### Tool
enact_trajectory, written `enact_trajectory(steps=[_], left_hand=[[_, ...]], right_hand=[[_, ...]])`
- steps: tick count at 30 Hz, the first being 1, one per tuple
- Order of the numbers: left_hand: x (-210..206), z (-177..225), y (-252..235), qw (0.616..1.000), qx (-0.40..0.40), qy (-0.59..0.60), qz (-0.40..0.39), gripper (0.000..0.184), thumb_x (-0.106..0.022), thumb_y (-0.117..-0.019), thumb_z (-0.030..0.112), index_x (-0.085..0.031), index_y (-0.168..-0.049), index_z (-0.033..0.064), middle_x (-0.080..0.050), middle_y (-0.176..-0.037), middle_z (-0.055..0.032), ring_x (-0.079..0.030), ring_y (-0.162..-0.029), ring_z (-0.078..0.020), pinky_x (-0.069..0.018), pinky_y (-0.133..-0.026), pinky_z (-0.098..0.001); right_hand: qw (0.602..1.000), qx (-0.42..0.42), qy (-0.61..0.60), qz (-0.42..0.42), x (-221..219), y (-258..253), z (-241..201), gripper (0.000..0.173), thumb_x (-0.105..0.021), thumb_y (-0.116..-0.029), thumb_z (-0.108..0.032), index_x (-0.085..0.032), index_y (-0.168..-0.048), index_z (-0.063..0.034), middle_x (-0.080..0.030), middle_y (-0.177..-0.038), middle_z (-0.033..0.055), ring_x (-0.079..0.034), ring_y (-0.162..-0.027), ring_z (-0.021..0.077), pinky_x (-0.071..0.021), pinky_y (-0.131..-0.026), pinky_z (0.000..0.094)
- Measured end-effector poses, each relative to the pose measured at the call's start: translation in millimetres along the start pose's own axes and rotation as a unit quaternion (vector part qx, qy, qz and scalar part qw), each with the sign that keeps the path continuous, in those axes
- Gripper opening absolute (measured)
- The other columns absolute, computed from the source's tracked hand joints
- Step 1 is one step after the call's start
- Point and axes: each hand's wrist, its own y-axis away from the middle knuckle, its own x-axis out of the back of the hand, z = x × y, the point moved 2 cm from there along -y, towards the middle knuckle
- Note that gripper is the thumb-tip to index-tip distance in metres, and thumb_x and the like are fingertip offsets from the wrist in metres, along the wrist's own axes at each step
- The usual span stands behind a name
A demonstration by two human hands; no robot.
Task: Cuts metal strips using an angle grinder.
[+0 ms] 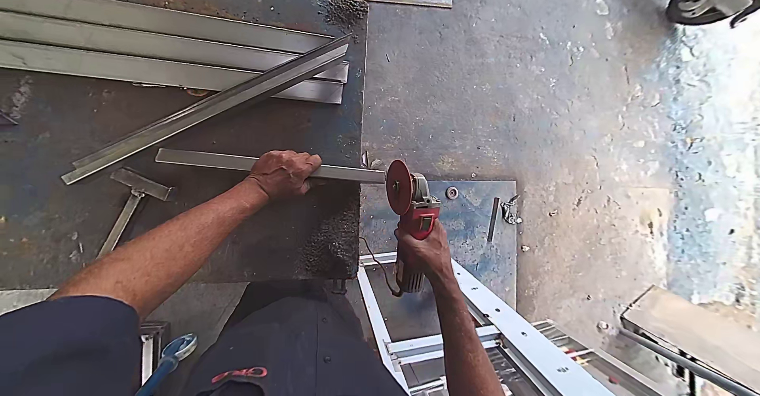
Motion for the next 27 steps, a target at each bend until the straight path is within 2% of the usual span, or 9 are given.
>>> enact_trajectory(steps=[5,8,10,11,13,15,18,22,27], left_hand=[[1,-2,5,0.998,-0.039,-0.016,0.037,0.036,-0.052,-0.1004,0.042,-0.064,-0.097,0.0081,-0.061,-0.079,-0.0108,-0.064,-0.069,-0.0318,-0.049,-0.053,-0.044],[-2,-5,13,0.998,-0.039,-0.007,0.058,0.05,-0.055,-0.1003,0.054,-0.067,-0.1,0.0057,-0.063,-0.085,-0.0135,-0.064,-0.073,-0.0336,-0.0505,-0.057,-0.0448],[-10,-8,19,0.995,-0.033,-0.001,0.093,0.063,-0.051,-0.0981,0.067,-0.07,-0.104,0.0071,-0.068,-0.096,-0.0139,-0.066,-0.085,-0.0326,-0.0529,-0.068,-0.0454],[-14,-9,23,0.993,-0.022,0.007,0.114,0.065,-0.05,-0.0975,0.069,-0.071,-0.109,0.0091,-0.07,-0.106,-0.0138,-0.066,-0.096,-0.032,-0.0518,-0.079,-0.0462],[-22,-10,29,0.987,0.018,0.031,0.158,0.063,-0.049,-0.0998,0.066,-0.068,-0.126,0.0117,-0.068,-0.121,-0.0149,-0.062,-0.116,-0.0325,-0.0443,-0.1,-0.0489],[-25,-8,28,0.975,0.099,0.035,0.195,0.056,-0.045,-0.1038,0.057,-0.064,-0.133,0.0125,-0.066,-0.127,-0.0155,-0.06,-0.123,-0.0332,-0.0402,-0.107,-0.0504],[-27,-5,20,0.962,0.203,0.017,0.184,0.047,-0.037,-0.1084,0.046,-0.069,-0.121,0.0132,-0.071,-0.12,-0.0119,-0.063,-0.12,-0.0314,-0.0446,-0.104,-0.0489],[-30,-5,18,0.966,0.206,0.016,0.154,0.046,-0.033,-0.109,0.041,-0.071,-0.113,0.015,-0.069,-0.118,-0.0109,-0.062,-0.115,-0.0316,-0.0443,-0.097,-0.0483],[-28,-5,17,0.969,0.206,0.009,0.14,0.044,-0.033,-0.1087,0.04,-0.07,-0.113,0.0148,-0.068,-0.118,-0.0118,-0.061,-0.116,-0.0325,-0.0431,-0.099,-0.0496]], right_hand=[[1.0,-0.008,-0.016,0.021,21,28,7,0.066,-0.085,-0.0668,-0.038,-0.063,-0.117,-0.0022,-0.072,-0.097,0.0023,-0.07,-0.088,0.0066,-0.0595,-0.082,0.0303],[1.0,-0.022,0.016,0.012,31,40,15,0.068,-0.084,-0.0663,-0.04,-0.063,-0.119,-0.0032,-0.071,-0.098,0.0018,-0.069,-0.09,0.0065,-0.0585,-0.083,0.0306],[0.999,-0.021,0.031,-0.001,34,42,19,0.068,-0.084,-0.0666,-0.041,-0.063,-0.119,-0.004,-0.071,-0.098,0.0017,-0.068,-0.089,0.0062,-0.0582,-0.083,0.0305],[0.999,-0.018,0.034,-0.01,35,41,21,0.068,-0.084,-0.0663,-0.041,-0.063,-0.119,-0.0042,-0.072,-0.098,0.0013,-0.069,-0.089,0.006,-0.0587,-0.082,0.0303],[0.999,-0.012,0.035,-0.035,35,40,26,0.07,-0.084,-0.0658,-0.042,-0.063,-0.12,-0.0039,-0.072,-0.099,0.0012,-0.069,-0.089,0.006,-0.0589,-0.082,0.0305],[0.997,0.001,0.041,-0.06,36,33,30,0.072,-0.085,-0.0657,-0.044,-0.062,-0.122,-0.0044,-0.072,-0.1,0.0003,-0.069,-0.09,0.0051,-0.0591,-0.084,0.0294],[0.993,0.017,0.073,-0.096,40,21,26,0.072,-0.084,-0.066,-0.045,-0.062,-0.123,-0.0061,-0.072,-0.101,-0.0014,-0.068,-0.092,0.0027,-0.0577,-0.085,0.0275],[0.984,0.035,0.109,-0.135,43,1,20,0.074,-0.083,-0.0666,-0.048,-0.061,-0.125,-0.0069,-0.071,-0.103,-0.0001,-0.068,-0.094,0.0048,-0.0572,-0.086,0.0303],[0.976,0.027,0.146,-0.16,45,-13,11,0.076,-0.082,-0.0661,-0.049,-0.06,-0.126,-0.008,-0.071,-0.103,0.0006,-0.068,-0.094,0.0066,-0.0566,-0.086,0.0324]])
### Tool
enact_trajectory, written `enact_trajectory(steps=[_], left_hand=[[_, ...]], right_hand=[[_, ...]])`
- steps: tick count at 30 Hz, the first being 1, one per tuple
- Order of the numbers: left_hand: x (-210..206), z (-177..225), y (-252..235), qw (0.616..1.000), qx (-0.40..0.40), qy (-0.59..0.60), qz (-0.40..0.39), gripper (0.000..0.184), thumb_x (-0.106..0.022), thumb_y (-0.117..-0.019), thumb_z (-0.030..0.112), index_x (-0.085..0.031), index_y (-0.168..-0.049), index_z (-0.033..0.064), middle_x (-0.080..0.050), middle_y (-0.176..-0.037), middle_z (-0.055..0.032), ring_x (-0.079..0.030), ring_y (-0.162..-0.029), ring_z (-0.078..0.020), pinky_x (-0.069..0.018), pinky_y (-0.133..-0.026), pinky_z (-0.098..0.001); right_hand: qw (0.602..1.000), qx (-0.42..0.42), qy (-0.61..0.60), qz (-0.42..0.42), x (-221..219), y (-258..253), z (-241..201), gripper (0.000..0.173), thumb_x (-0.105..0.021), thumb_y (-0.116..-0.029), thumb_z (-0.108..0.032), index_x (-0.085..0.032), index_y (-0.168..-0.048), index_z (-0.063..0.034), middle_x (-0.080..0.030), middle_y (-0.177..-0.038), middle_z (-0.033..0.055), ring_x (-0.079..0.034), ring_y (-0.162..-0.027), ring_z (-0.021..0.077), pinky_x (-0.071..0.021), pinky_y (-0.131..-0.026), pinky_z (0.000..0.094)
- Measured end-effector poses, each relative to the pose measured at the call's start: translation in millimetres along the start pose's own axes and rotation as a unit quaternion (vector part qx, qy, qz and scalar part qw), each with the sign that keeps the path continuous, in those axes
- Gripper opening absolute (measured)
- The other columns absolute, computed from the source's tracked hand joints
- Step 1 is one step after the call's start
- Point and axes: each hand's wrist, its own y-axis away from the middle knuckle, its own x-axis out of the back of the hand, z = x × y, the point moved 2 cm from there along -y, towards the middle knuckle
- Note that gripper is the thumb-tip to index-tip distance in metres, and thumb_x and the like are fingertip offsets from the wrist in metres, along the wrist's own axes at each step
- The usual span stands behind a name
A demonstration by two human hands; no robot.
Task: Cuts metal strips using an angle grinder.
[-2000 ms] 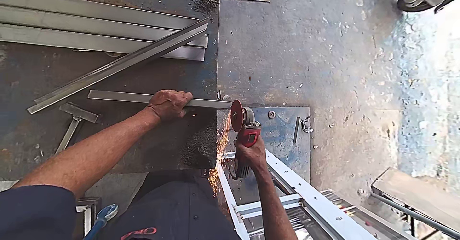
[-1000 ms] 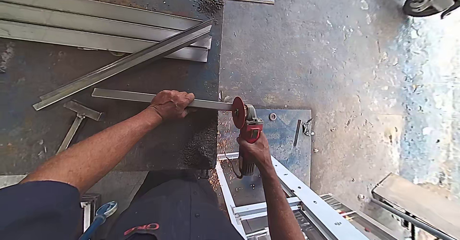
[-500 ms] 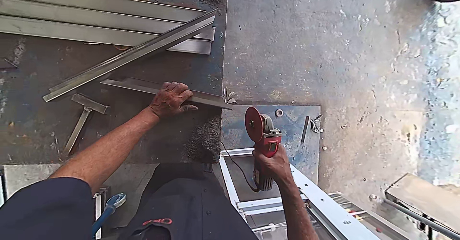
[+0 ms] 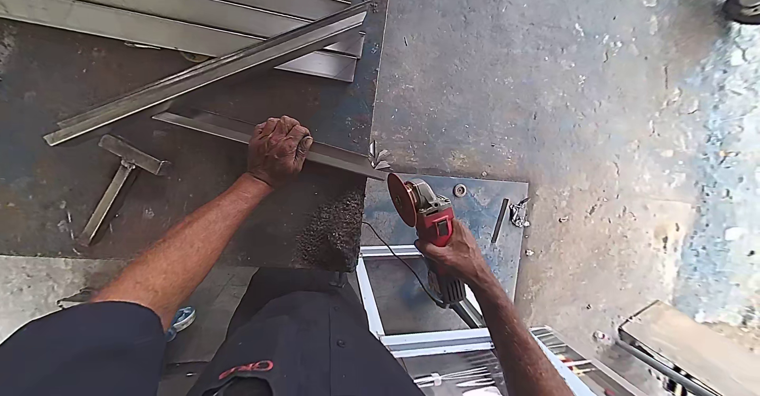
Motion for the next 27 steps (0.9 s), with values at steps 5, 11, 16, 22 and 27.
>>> enact_trajectory(steps=[5,11,16,22,27], left_hand=[[0,0,0,1.0,0.001,-0.007,0.003,0.044,-0.034,-0.1084,0.04,-0.07,-0.113,0.0149,-0.069,-0.115,-0.0116,-0.062,-0.115,-0.0315,-0.0429,-0.098,-0.0484],[1,1,-1,1.0,-0.005,-0.01,0.004,0.045,-0.033,-0.1087,0.039,-0.07,-0.113,0.0134,-0.069,-0.113,-0.0121,-0.062,-0.113,-0.0319,-0.0426,-0.098,-0.0491],[2,2,-1,1.0,-0.007,-0.01,0.003,0.043,-0.034,-0.1087,0.038,-0.07,-0.113,0.0133,-0.069,-0.112,-0.012,-0.062,-0.111,-0.0311,-0.0424,-0.098,-0.0487],[1,1,-1,1.0,-0.007,-0.005,0.003,0.043,-0.034,-0.1087,0.037,-0.07,-0.113,0.0136,-0.069,-0.112,-0.0116,-0.062,-0.112,-0.0312,-0.0426,-0.097,-0.0487],[-1,0,-2,1.0,-0.009,-0.005,0.014,0.044,-0.035,-0.1083,0.038,-0.07,-0.11,0.012,-0.069,-0.11,-0.0128,-0.063,-0.11,-0.0323,-0.0432,-0.096,-0.0495]], right_hand=[[1.0,0.009,0.004,-0.013,3,-7,-3,0.074,-0.082,-0.0664,-0.049,-0.061,-0.125,-0.0088,-0.071,-0.102,-0.0006,-0.067,-0.092,0.0051,-0.0567,-0.084,0.031],[0.999,0.01,0.023,-0.024,5,-11,-6,0.075,-0.081,-0.0671,-0.05,-0.06,-0.126,-0.009,-0.07,-0.102,-0.0001,-0.067,-0.093,0.0065,-0.0564,-0.085,0.0327],[0.999,0.013,0.023,-0.021,4,-13,-6,0.075,-0.081,-0.0668,-0.051,-0.061,-0.126,-0.0088,-0.071,-0.102,-0.0002,-0.068,-0.093,0.0062,-0.0566,-0.084,0.0324],[0.999,0.018,0.026,-0.019,4,-18,-5,0.076,-0.081,-0.0666,-0.051,-0.061,-0.126,-0.0082,-0.071,-0.102,0.0004,-0.068,-0.094,0.0067,-0.0568,-0.085,0.0331],[0.999,0.015,0.033,-0.025,5,-24,-5,0.079,-0.081,-0.067,-0.051,-0.059,-0.128,-0.0067,-0.071,-0.106,0.0024,-0.067,-0.097,0.0081,-0.0561,-0.088,0.0345]])
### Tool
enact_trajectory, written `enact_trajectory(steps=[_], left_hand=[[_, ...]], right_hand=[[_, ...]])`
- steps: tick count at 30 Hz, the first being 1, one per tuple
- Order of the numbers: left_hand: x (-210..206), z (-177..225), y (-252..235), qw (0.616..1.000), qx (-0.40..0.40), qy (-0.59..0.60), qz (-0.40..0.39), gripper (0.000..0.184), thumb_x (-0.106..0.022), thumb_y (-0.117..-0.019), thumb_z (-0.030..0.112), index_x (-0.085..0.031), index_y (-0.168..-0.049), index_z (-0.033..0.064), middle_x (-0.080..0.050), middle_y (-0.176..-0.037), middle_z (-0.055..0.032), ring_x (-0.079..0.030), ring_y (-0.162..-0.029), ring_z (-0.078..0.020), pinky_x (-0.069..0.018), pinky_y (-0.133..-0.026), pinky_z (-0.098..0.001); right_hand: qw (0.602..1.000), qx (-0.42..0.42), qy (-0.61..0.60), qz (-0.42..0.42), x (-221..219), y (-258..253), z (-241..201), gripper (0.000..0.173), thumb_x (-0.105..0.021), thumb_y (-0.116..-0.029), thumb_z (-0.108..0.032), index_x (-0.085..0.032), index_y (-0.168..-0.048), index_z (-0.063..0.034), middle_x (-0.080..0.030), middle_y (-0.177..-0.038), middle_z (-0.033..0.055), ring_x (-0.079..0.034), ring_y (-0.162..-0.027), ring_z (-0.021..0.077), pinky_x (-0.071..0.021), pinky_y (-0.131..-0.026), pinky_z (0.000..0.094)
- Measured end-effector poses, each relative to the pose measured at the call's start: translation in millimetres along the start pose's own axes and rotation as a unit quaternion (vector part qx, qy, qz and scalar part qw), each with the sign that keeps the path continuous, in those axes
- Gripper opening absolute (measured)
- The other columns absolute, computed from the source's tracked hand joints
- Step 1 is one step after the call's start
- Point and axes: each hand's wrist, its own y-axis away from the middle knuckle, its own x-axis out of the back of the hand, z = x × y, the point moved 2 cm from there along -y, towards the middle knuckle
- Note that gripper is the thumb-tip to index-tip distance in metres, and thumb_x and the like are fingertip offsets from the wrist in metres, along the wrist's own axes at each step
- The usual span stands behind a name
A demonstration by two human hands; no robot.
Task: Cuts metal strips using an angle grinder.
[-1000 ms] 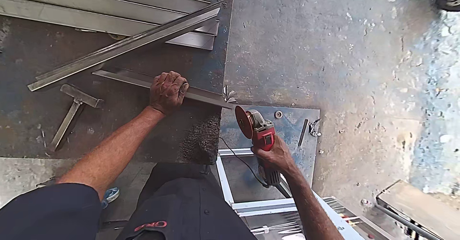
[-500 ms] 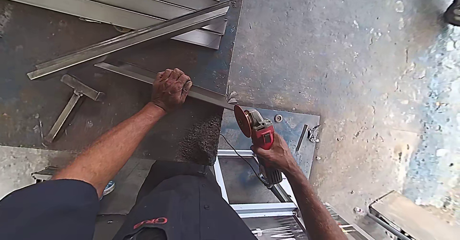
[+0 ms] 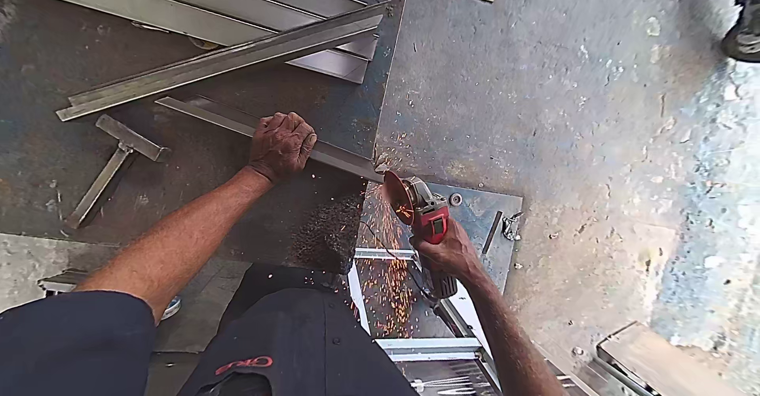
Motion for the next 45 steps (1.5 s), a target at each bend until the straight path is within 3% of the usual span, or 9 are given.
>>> enact_trajectory(steps=[25,30,45], left_hand=[[2,2,-1,1.0,0.003,0.004,-0.007,0.042,-0.036,-0.1074,0.035,-0.069,-0.108,0.0099,-0.069,-0.112,-0.014,-0.063,-0.114,-0.0337,-0.0442,-0.099,-0.0511],[2,2,-1,1.0,0.006,0.006,-0.012,0.041,-0.037,-0.1071,0.035,-0.069,-0.108,0.0099,-0.068,-0.113,-0.014,-0.063,-0.114,-0.034,-0.0445,-0.099,-0.0517],[3,2,-1,1.0,0.0,0.005,-0.011,0.041,-0.037,-0.107,0.035,-0.069,-0.107,0.009,-0.07,-0.115,-0.0151,-0.064,-0.117,-0.0352,-0.0457,-0.101,-0.0536]], right_hand=[[0.999,0.014,0.032,-0.011,6,-12,-4,0.076,-0.081,-0.0676,-0.047,-0.06,-0.127,-0.0045,-0.071,-0.105,0.0059,-0.069,-0.097,0.013,-0.0561,-0.088,0.0397],[1.0,0.013,0.021,-0.013,4,-13,-3,0.077,-0.082,-0.0666,-0.047,-0.059,-0.127,-0.0061,-0.071,-0.103,0.0032,-0.069,-0.094,0.0094,-0.057,-0.086,0.0361],[0.996,-0.006,0.083,-0.024,3,-20,-4,0.079,-0.081,-0.068,-0.047,-0.057,-0.131,-0.0073,-0.071,-0.105,0.0077,-0.07,-0.097,0.0188,-0.0566,-0.086,0.0458]])
